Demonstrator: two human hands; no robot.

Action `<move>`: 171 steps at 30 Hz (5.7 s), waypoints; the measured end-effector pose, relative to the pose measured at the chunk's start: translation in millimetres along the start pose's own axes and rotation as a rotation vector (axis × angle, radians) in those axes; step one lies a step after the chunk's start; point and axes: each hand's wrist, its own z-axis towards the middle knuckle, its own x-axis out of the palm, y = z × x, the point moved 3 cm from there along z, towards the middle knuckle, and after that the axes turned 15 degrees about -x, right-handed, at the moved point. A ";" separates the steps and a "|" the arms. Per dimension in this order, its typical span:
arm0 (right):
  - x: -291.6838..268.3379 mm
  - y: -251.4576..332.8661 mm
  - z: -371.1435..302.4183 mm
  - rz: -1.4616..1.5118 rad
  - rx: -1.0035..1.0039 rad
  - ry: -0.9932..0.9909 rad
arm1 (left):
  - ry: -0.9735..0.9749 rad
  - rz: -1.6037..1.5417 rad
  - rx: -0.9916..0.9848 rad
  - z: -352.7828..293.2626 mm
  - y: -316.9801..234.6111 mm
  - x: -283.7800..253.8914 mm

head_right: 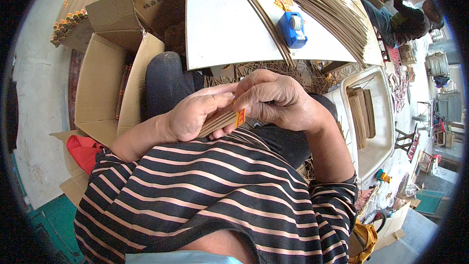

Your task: The person gathers thin wooden sticks into bundles, aligns them, and secures them with small paper bands. The person places the finished bundles into a cardboard box.

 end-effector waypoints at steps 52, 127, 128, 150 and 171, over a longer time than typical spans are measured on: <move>17.0 -20.1 -11.1 -0.142 -0.132 -0.442 | 0.241 -0.094 -0.022 -1.4 -17.1 2.0; -113.2 -153.7 -92.1 0.149 0.754 -1.219 | -0.226 -0.003 0.132 263.0 -163.8 -91.8; -113.9 -158.8 -96.3 0.145 0.771 -1.197 | -0.216 0.038 0.145 261.7 -164.5 -88.3; -81.4 0.5 4.0 -0.007 0.231 -0.575 | -0.240 0.341 0.245 66.1 -118.9 1.6; -52.2 20.5 12.7 -0.207 0.365 -0.551 | -0.237 0.402 0.273 35.5 -96.8 15.9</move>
